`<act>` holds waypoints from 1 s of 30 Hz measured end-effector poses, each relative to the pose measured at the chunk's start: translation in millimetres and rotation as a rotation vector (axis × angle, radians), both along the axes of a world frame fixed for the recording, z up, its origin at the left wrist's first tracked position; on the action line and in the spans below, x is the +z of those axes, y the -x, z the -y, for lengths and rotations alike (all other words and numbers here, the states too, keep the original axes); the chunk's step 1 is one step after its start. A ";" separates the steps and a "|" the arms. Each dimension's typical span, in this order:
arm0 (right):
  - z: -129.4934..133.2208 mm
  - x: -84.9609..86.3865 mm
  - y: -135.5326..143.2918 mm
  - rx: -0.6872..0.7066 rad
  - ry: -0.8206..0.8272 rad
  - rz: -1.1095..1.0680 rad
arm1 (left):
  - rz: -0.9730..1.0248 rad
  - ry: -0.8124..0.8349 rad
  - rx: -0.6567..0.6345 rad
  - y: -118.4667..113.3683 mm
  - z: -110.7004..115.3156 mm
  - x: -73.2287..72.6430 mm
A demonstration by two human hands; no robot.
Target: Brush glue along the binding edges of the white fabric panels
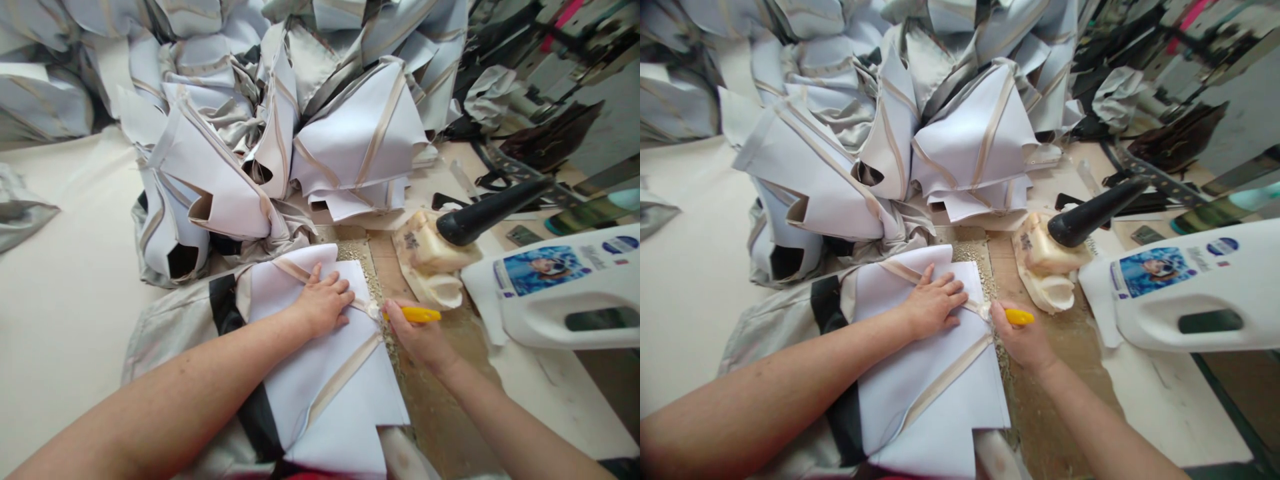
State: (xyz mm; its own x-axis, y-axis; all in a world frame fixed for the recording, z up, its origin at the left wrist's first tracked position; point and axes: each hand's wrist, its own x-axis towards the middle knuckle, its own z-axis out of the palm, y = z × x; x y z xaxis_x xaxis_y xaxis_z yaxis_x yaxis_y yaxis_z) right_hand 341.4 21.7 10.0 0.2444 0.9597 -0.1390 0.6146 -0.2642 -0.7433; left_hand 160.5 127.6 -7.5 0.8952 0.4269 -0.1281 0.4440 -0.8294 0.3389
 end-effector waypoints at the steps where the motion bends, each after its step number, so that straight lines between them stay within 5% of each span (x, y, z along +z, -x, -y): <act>1: 9.6 4.3 0.9 0.015 0.021 0.002 | -0.001 -0.004 -0.003 -0.1 0.2 -0.5; 5: 16.8 15.4 1.1 0.000 0.062 -0.047 | -0.017 -0.010 -0.007 -0.9 1.3 -2.6; 10: -8.9 2.3 -0.7 -0.091 -0.063 -0.078 | -0.009 -0.029 0.000 -1.8 2.1 -3.2; 18: 63.3 15.4 13.4 -0.043 0.180 -0.119 | 0.002 -0.017 -0.006 -1.5 2.1 -6.4; 25: 11.9 1.2 9.2 -0.201 -0.043 -0.136 | -0.021 -0.045 0.004 -3.1 4.7 -6.0; 30: 67.6 3.2 14.8 -0.058 0.066 -0.032 | -0.034 -0.054 -0.007 -2.5 3.5 -4.3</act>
State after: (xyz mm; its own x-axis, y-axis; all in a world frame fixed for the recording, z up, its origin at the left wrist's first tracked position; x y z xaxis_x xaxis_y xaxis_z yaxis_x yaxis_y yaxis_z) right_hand 326.7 -45.9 13.1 0.2933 0.9326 -0.2103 0.5732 -0.3475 -0.7421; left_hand 163.0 124.1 -11.7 0.8936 0.4278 -0.1359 0.4488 -0.8491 0.2786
